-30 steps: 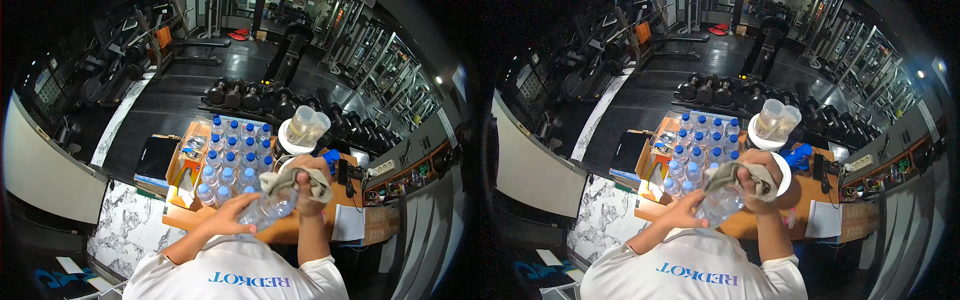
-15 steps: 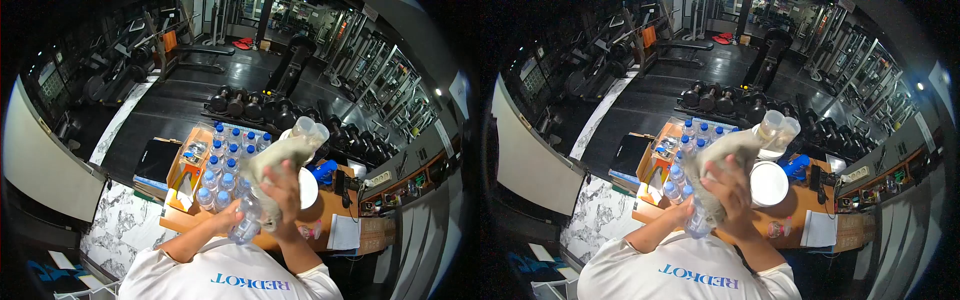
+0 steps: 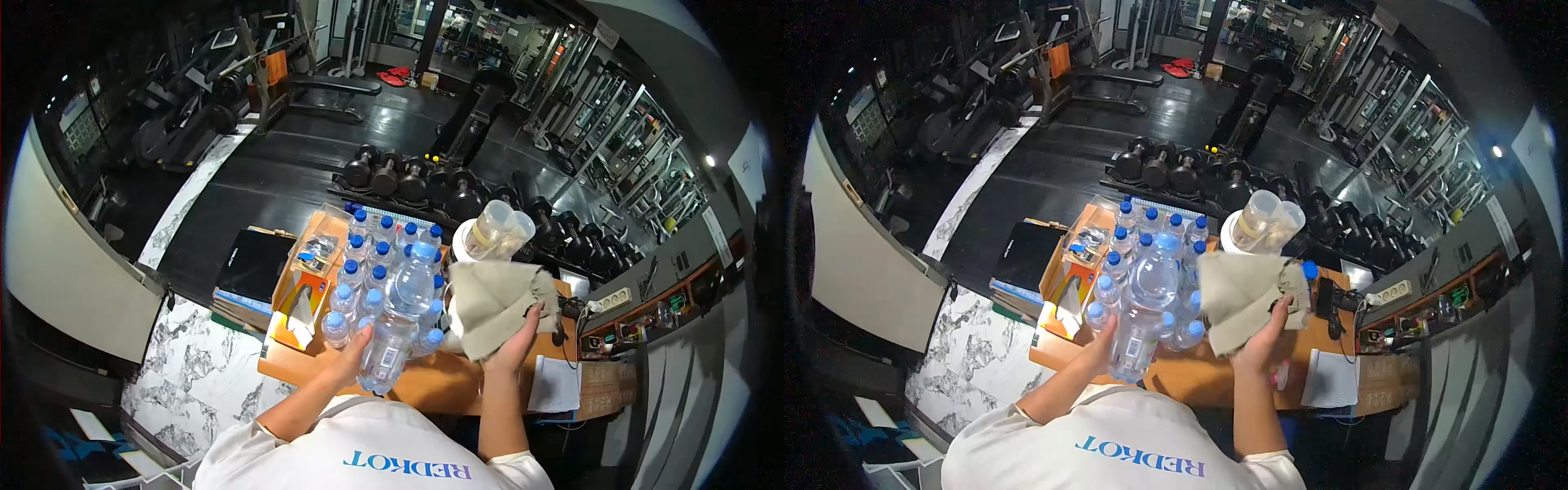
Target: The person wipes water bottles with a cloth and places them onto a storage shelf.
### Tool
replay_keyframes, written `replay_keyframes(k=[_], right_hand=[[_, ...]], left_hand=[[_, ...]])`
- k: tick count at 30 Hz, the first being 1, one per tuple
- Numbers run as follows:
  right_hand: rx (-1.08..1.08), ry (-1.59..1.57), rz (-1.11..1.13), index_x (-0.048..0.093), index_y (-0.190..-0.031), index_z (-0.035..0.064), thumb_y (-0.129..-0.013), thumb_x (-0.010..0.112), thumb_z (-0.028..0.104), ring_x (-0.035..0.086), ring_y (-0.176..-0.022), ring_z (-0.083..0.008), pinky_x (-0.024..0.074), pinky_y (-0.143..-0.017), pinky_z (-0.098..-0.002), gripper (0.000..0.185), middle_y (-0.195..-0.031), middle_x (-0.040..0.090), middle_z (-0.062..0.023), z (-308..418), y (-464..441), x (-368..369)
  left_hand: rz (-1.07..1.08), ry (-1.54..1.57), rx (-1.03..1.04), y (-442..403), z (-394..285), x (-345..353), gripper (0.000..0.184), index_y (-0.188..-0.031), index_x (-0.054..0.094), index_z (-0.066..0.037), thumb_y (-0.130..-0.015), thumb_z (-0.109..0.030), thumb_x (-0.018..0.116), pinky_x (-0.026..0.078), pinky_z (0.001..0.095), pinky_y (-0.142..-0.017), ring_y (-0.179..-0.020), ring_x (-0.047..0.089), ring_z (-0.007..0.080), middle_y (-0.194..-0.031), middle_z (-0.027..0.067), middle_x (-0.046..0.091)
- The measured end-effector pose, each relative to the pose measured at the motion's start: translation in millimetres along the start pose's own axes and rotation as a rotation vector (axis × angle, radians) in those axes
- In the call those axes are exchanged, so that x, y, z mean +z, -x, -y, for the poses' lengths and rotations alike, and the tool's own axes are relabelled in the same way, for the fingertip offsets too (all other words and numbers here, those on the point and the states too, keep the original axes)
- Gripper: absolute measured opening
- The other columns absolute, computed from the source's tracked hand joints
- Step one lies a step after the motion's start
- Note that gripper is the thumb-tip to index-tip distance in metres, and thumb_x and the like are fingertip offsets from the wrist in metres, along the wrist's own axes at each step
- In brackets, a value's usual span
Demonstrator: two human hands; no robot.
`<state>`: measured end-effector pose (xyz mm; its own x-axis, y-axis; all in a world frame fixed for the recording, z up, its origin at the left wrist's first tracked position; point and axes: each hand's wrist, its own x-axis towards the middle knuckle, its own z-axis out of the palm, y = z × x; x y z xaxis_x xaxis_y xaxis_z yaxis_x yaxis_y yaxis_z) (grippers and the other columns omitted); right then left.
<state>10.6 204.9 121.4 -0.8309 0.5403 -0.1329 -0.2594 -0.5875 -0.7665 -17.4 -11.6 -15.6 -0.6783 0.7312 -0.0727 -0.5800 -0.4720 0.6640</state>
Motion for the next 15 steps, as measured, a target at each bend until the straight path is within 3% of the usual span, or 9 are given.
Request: replay_keyframes(k=[2, 4, 5, 8, 9, 11, 13, 14, 15], right_hand=[[-0.274, 0.160, 0.247, 0.052, -0.120, 0.0016, -0.095, 0.051, 0.035, 0.060, -0.098, -0.0214, 0.0493, -0.084, -0.0326, 0.042, -0.114, 0.059, -0.0098, -14, 2, 5], [-0.672, 1.052, 0.706, 0.054, -0.117, 0.0003, -0.092, 0.050, 0.020, 0.061, -0.100, -0.0208, 0.0470, -0.089, -0.0370, 0.033, -0.112, 0.061, -0.0125, -41, 4, 3], [-1.141, 1.198, 0.771, 0.061, -0.106, 0.0046, -0.084, 0.053, 0.011, 0.063, -0.094, -0.0230, 0.0426, -0.092, -0.0399, 0.025, -0.109, 0.064, -0.0108, -41, 23, 49], [-0.926, 1.241, 1.182, 0.064, -0.100, 0.0116, -0.079, 0.057, 0.012, 0.063, -0.090, -0.0273, 0.0400, -0.095, -0.0443, 0.022, -0.101, 0.066, -0.0087, -84, 53, 37], [-0.708, 1.164, 1.314, 0.065, -0.098, 0.0136, -0.077, 0.058, 0.014, 0.063, -0.091, -0.0277, 0.0434, -0.092, -0.0463, 0.022, -0.098, 0.066, -0.0070, -92, 55, 37], [-0.443, 0.944, 1.246, 0.065, -0.096, 0.0131, -0.078, 0.060, 0.012, 0.064, -0.089, -0.0247, 0.0468, -0.088, -0.0419, 0.020, -0.091, 0.067, -0.0069, -100, 41, 26], [0.065, 0.690, 0.907, 0.059, -0.107, 0.0068, -0.092, 0.053, 0.021, 0.061, -0.094, -0.0185, 0.0485, -0.085, -0.0341, 0.021, -0.099, 0.065, -0.0066, -107, 29, 2], [0.085, 0.281, 0.827, 0.051, -0.118, 0.0052, -0.097, 0.045, 0.033, 0.058, -0.101, -0.0184, 0.0478, -0.088, -0.0331, 0.035, -0.111, 0.059, -0.0083, -118, 12, -16], [-0.078, 0.424, 0.478, 0.046, -0.124, 0.0046, -0.098, 0.040, 0.040, 0.055, -0.106, -0.0182, 0.0472, -0.090, -0.0339, 0.044, -0.117, 0.054, -0.0086, -110, 15, -1]], left_hand=[[-0.040, -0.058, 0.039, 0, 6, 6, 0.073, -0.137, 0.035, -0.008, -0.088, -0.062, 0.044, 0.053, 0.0361, -0.080, -0.096, 0.062, 0.0226, -0.117, 0.0129, 0.057], [-0.084, -0.205, 0.189, -5, 11, 16, 0.065, -0.138, 0.036, -0.006, -0.094, -0.054, 0.039, 0.050, 0.0346, -0.089, -0.101, 0.059, 0.0238, -0.127, 0.0135, 0.050], [-0.085, -0.199, 0.186, -5, 14, -2, 0.065, -0.138, 0.036, -0.006, -0.094, -0.054, 0.039, 0.050, 0.0346, -0.089, -0.101, 0.059, 0.0238, -0.127, 0.0135, 0.050], [0.370, 0.945, 0.024, -9, 33, -99, 0.074, -0.138, 0.034, 0.000, -0.092, -0.059, 0.036, 0.042, 0.0356, -0.099, -0.114, 0.052, 0.0255, -0.130, 0.0184, 0.047], [0.380, 0.899, -0.142, 4, -18, -48, 0.076, -0.132, 0.041, 0.002, -0.089, -0.062, 0.041, 0.049, 0.0436, -0.090, -0.100, 0.061, 0.0284, -0.112, 0.0192, 0.058], [-0.320, -0.057, 0.241, 20, -38, -49, 0.084, -0.132, 0.042, -0.003, -0.083, -0.071, 0.040, 0.049, 0.0422, -0.091, -0.105, 0.060, 0.0278, -0.117, 0.0171, 0.057], [-0.340, -0.100, 0.273, 37, -59, -42, 0.088, -0.134, 0.041, -0.007, -0.080, -0.077, 0.038, 0.051, 0.0398, -0.088, -0.104, 0.061, 0.0244, -0.118, 0.0134, 0.058], [-0.350, -0.085, 0.286, 43, -60, -49, 0.087, -0.134, 0.041, -0.007, -0.081, -0.076, 0.038, 0.052, 0.0392, -0.086, -0.103, 0.061, 0.0236, -0.118, 0.0131, 0.058], [-0.360, -0.068, 0.299, 48, -61, -54, 0.085, -0.134, 0.040, -0.007, -0.081, -0.074, 0.039, 0.053, 0.0385, -0.084, -0.102, 0.062, 0.0228, -0.117, 0.0127, 0.059]])
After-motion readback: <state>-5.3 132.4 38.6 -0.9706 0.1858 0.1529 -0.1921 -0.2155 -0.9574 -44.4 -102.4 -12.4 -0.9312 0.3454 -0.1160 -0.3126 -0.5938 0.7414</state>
